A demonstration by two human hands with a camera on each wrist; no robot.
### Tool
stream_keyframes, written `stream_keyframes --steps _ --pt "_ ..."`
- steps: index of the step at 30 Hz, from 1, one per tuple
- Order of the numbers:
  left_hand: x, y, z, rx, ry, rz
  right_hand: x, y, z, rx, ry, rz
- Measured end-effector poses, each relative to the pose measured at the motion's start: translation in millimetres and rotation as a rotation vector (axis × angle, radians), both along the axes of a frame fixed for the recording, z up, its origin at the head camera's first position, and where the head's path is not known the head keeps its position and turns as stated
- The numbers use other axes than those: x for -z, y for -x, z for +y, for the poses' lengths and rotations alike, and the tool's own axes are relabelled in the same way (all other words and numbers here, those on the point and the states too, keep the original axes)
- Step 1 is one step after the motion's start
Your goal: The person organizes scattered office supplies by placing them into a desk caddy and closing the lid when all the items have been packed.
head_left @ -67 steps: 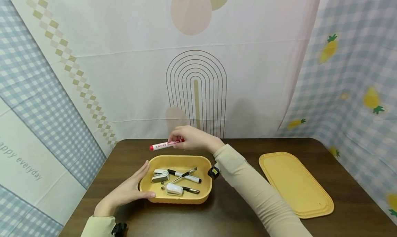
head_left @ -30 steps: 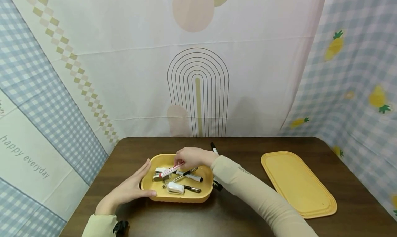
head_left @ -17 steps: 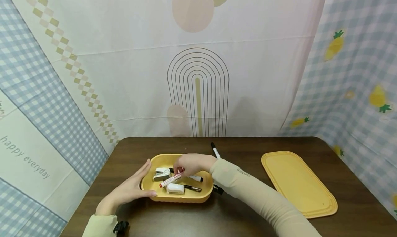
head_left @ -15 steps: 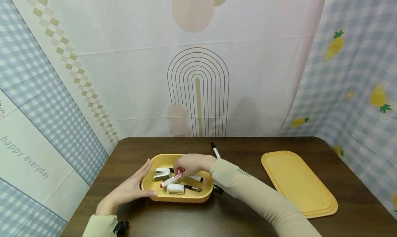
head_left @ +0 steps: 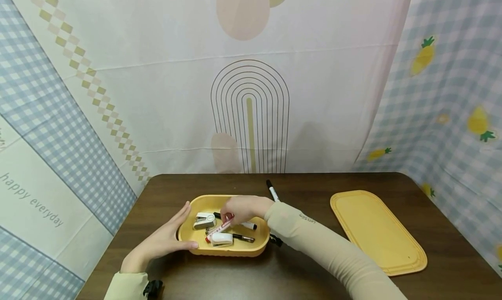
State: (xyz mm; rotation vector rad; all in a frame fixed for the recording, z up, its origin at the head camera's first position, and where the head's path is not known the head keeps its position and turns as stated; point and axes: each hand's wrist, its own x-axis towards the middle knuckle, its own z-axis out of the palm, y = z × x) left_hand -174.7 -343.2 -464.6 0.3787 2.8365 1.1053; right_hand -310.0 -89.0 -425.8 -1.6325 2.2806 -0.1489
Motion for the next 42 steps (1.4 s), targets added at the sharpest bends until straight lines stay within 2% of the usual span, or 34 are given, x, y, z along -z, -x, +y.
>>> stream_keyframes --steps 11,22,30,35,42 --pt "1.9 0.6 0 -0.008 0.007 -0.005 -2.2 2.6 -1 -0.012 -0.009 0.022" --pt "1.7 0.4 -1 -0.009 -0.001 -0.013 -26.9 11.3 0 -0.004 0.031 0.079" --pt "1.8 0.4 -1 -0.006 0.004 -0.016 -39.5 13.8 2 -0.010 0.056 0.087" --pt "0.7 0.1 0 -0.004 0.001 -0.020 -45.0 23.6 9 0.003 0.069 0.101" --pt "-0.5 -1.2 0 -0.003 0.003 -0.014 -57.5 42.6 27 0.088 0.099 0.093"
